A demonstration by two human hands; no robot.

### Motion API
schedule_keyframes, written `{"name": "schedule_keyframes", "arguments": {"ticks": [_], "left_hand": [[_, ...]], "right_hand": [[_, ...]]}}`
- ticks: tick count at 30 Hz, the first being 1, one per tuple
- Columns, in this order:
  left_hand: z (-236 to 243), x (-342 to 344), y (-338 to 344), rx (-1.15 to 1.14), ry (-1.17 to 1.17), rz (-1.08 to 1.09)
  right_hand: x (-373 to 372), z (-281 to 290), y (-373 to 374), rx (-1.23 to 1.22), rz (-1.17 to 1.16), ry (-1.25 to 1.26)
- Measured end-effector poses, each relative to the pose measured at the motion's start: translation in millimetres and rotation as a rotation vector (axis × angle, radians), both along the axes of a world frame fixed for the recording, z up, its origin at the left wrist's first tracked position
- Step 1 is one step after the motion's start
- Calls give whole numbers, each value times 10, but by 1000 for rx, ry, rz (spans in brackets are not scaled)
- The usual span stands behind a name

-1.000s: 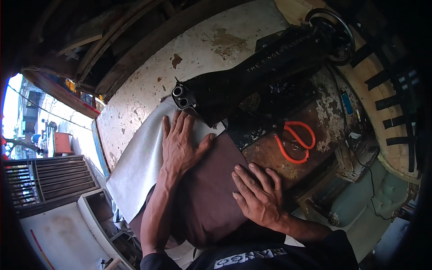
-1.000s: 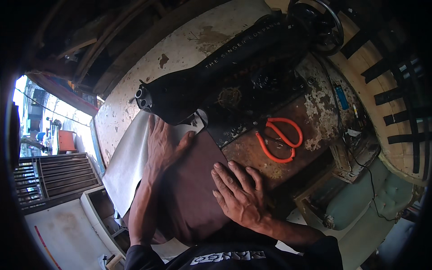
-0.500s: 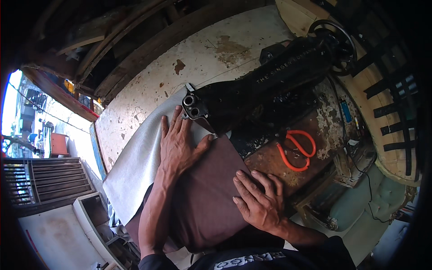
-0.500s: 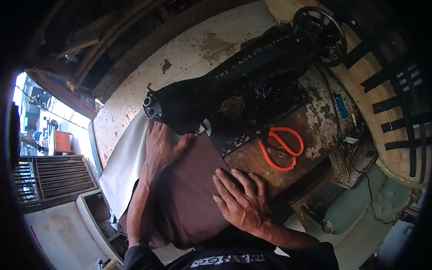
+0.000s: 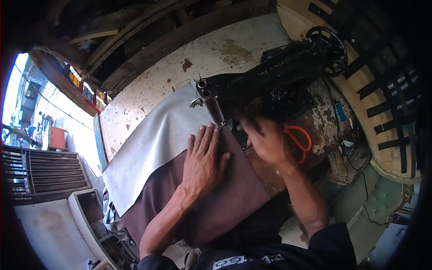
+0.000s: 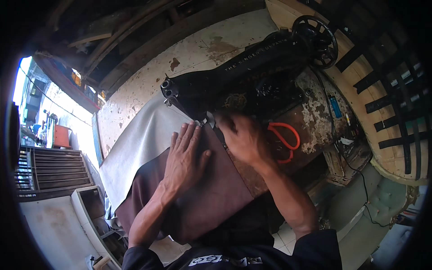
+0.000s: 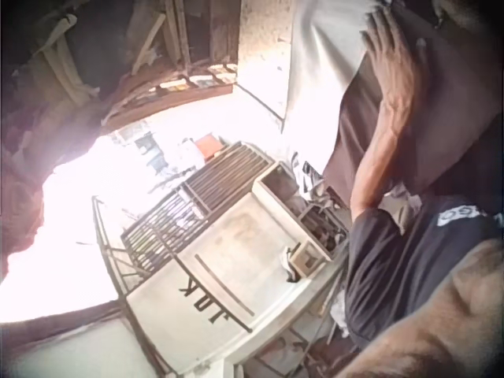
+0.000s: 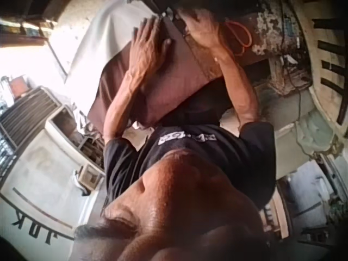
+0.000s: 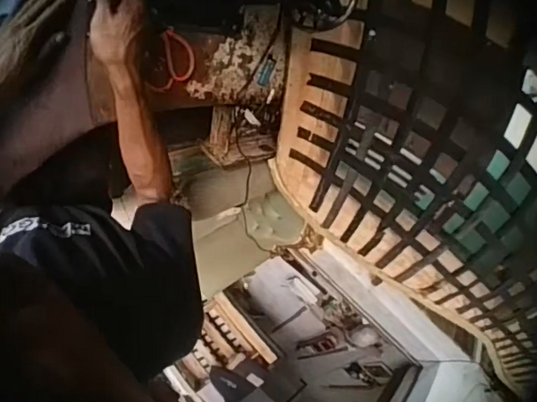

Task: The person fits a fabric cover onto a foam cushion, uses a sewing machine to join fabric pieces, and trims the material using scissors.

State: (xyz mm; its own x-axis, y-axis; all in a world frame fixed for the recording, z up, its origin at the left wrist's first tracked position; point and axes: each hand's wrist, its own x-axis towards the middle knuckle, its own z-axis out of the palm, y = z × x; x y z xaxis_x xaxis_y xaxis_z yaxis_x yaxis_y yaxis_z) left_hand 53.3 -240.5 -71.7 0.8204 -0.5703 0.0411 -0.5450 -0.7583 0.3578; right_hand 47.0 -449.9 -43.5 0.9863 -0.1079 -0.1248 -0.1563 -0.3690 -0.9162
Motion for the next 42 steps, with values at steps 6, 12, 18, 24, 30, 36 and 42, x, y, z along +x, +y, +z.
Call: {"name": "schedule_keyframes", "arguments": {"ticks": [6, 12, 18, 24, 30, 36, 42], "left_hand": [[-23, -33, -54, 3, -46, -6], [-75, 31, 47, 5, -62, -30], [0, 66, 15, -16, -14, -53], [17, -13, 72, -1, -6, -57], [35, -63, -36, 4, 3, -53], [-27, -45, 5, 26, -35, -18], [-10, -13, -24, 16, -38, -24]], "right_hand": [[1388, -1105, -108, -230, 323, -150], [1267, -1217, -55, -222, 336, -292], [1076, -530, -37, -976, 461, -201], [1067, -642, -11, -845, 357, -276], [1160, -1129, -163, -995, 132, -907], [1049, -594, -40, -923, 310, -575], [973, -545, -73, -902, 401, -347]]}}
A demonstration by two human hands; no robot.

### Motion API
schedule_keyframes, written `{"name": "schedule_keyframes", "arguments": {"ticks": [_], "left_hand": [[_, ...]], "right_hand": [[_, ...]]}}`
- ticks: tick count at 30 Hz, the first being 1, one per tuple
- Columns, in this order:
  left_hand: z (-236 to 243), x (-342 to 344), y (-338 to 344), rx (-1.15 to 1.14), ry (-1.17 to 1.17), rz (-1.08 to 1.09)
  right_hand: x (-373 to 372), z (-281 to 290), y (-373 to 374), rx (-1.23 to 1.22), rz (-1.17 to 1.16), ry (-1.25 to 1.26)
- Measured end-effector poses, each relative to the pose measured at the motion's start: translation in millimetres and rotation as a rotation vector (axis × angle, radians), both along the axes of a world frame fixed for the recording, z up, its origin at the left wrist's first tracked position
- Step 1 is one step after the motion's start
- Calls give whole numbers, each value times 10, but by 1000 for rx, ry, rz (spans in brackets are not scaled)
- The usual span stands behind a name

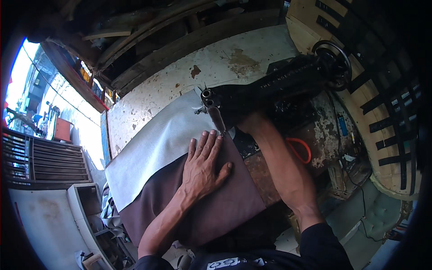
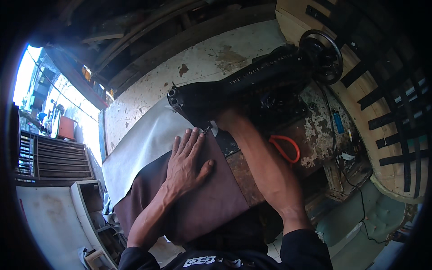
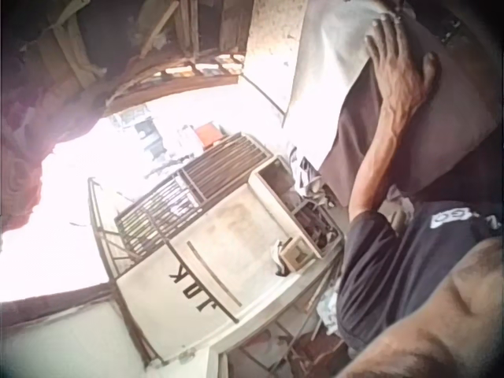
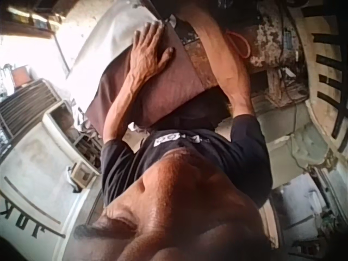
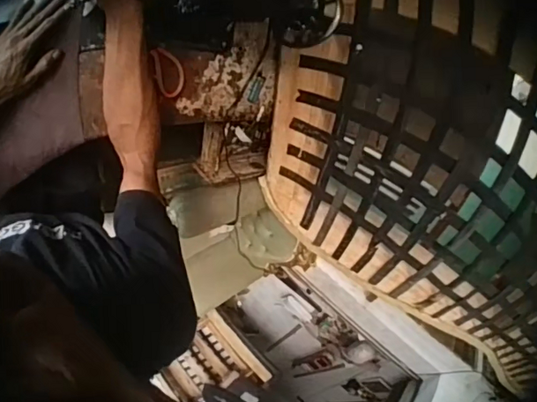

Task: The person fits a fabric cover onto a foam cushion, uses a sewing machine to join fabric pieces, and trims the material using scissors.

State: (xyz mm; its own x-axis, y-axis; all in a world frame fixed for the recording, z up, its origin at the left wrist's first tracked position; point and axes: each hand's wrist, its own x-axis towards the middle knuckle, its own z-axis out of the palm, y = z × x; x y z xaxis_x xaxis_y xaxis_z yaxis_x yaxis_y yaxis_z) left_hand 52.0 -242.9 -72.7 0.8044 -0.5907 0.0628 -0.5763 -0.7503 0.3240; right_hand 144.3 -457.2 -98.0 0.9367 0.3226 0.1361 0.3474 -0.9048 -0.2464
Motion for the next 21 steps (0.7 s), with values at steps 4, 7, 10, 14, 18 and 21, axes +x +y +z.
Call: {"name": "schedule_keyframes", "arguments": {"ticks": [4, 7, 10, 14, 18, 21], "left_hand": [[5, 4, -6, -2, -11, 0], [-2, -13, 28, -3, -11, 23], [-19, -16, 18, -27, -5, 21], [12, -30, 14, -2, -16, 59], [-39, -89, -42, -5, -11, 92], [-15, -121, 4, 9, -20, 104]], "right_hand": [[64, -248, -77, 22, 55, -339], [56, -126, 7, 246, 40, -170], [58, -93, 61, 389, 29, -328], [48, 59, 91, 553, 14, -394], [-185, 197, -19, 897, -207, -54], [-511, 590, -217, 492, -383, 231]]}}
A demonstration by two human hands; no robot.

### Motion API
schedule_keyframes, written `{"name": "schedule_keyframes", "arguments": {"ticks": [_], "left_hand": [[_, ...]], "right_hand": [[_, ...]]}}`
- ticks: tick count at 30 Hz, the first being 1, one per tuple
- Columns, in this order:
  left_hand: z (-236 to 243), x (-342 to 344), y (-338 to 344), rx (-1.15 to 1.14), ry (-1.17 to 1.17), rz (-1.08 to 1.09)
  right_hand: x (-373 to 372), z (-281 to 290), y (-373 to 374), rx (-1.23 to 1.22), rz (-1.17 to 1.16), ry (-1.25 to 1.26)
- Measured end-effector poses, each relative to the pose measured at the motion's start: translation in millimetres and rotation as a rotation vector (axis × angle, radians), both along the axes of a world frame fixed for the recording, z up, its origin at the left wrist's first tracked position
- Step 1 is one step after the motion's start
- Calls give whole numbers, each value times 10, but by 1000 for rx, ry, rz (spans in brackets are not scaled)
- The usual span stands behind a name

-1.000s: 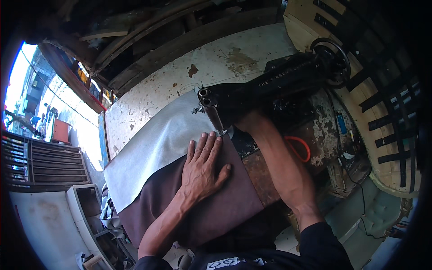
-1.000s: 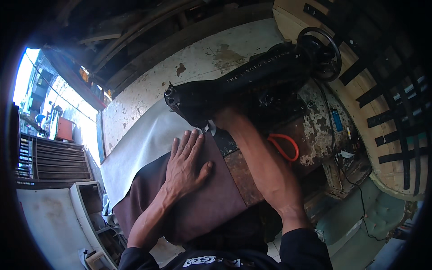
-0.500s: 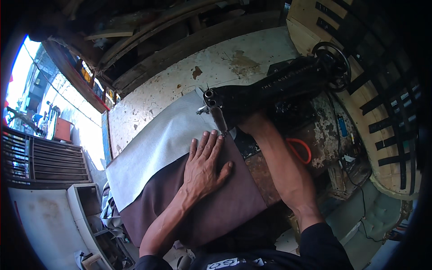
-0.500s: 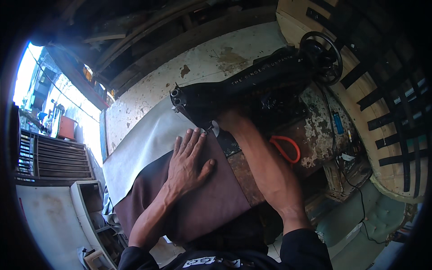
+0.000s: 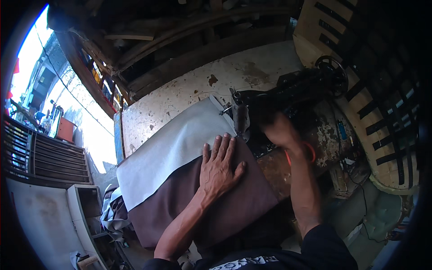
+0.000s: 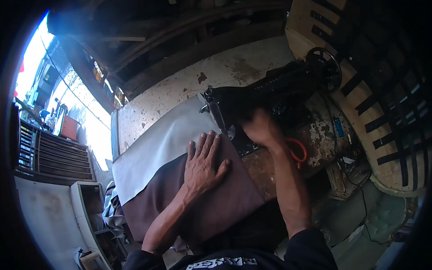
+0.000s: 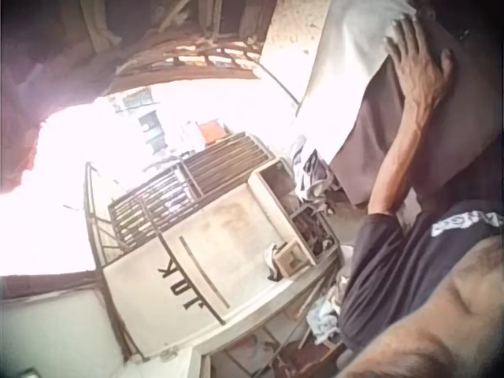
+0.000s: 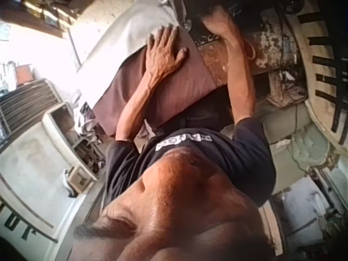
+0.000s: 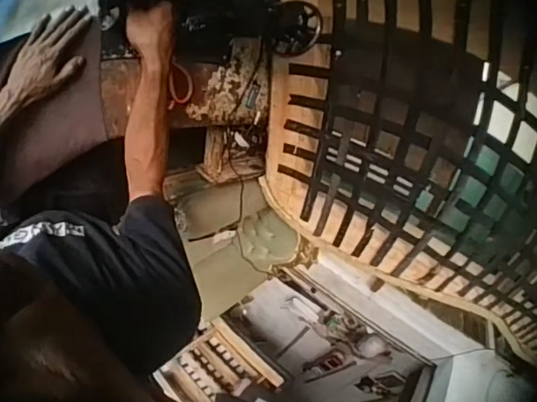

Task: The person fits a fabric cover onto a foam cushion, uses a sewing machine to join fabric pieces, and trims the material using scissors.

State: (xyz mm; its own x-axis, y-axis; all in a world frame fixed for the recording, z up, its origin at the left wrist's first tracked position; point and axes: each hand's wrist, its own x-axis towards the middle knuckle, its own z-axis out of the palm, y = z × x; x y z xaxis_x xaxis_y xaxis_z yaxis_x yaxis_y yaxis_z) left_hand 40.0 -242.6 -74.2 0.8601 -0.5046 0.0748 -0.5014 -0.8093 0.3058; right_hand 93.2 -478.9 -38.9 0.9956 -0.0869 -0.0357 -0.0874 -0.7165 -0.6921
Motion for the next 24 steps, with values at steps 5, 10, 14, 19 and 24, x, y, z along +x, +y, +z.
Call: {"name": "schedule_keyframes", "arguments": {"ticks": [5, 10, 14, 19, 24], "left_hand": [[-5, -37, 89, -1, 1, 19], [-2, -145, 89, -43, -7, -14], [-33, -167, 208, -6, -24, 33], [26, -288, 301, -8, -14, 31], [-22, -299, 368, -11, -24, 46]], "right_hand": [[-80, 1304, -730, -228, -607, -683], [986, 1133, -2516, -352, -503, -135], [1293, 1199, -2121, -627, -170, 2], [1311, 1315, -2000, -623, -313, -367], [897, 1054, -2185, -625, -380, -163]]}}
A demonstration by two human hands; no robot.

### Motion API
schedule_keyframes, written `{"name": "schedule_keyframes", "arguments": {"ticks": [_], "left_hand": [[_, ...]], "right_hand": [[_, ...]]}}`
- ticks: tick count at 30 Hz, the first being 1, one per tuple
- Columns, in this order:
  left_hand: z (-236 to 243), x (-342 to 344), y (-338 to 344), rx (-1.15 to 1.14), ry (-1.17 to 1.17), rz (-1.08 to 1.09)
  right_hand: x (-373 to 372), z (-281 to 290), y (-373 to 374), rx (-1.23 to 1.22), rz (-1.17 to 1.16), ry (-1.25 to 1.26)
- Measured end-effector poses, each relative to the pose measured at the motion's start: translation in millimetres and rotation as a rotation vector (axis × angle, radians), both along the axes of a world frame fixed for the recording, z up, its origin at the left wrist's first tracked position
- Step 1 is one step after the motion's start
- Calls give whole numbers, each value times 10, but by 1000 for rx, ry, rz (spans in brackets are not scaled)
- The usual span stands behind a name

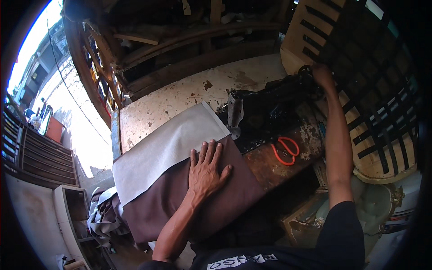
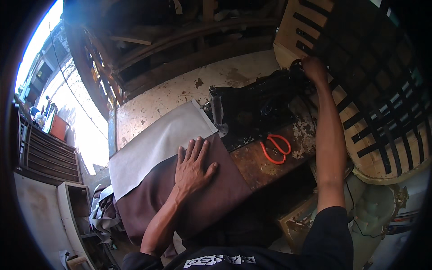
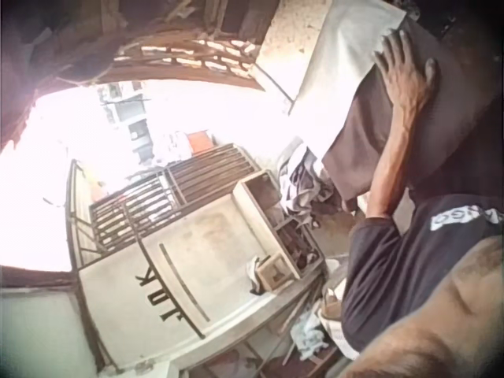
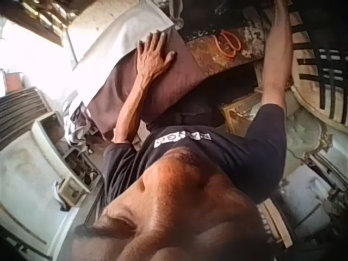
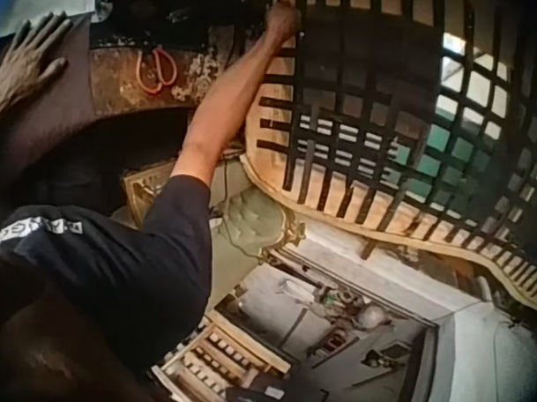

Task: The person fits a fabric cover onto a foam cushion, uses a sewing machine to join fabric pieces, and trims the material using scissors.

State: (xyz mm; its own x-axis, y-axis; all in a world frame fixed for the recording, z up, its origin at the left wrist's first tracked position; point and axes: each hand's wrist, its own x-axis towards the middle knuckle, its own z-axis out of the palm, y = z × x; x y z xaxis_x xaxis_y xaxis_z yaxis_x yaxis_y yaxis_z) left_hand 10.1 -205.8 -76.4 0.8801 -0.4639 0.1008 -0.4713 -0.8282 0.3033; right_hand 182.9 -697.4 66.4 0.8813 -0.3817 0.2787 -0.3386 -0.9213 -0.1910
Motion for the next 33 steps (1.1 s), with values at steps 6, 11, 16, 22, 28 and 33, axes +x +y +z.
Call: {"name": "schedule_keyframes", "arguments": {"ticks": [6, 11, 16, 22, 28, 33], "left_hand": [[6, -4, -50, -49, 13, 17], [44, -208, 224, -5, 38, 62], [94, -589, 690, 48, 81, 121], [167, -1007, 1146, 103, 151, 248], [161, -1077, 1175, 106, 131, 251], [202, -1062, 1142, 100, 164, 235]], "right_hand": [[-1068, -519, 78, 939, -144, -573], [-1913, -744, 1081, 479, -152, -418], [-2307, -1006, 1855, 201, 381, 126], [-2252, -749, 2179, 463, 171, 455], [-2858, -983, 3216, 1881, 239, 565], [-2760, -1033, 3659, 1837, 254, 609]]}}
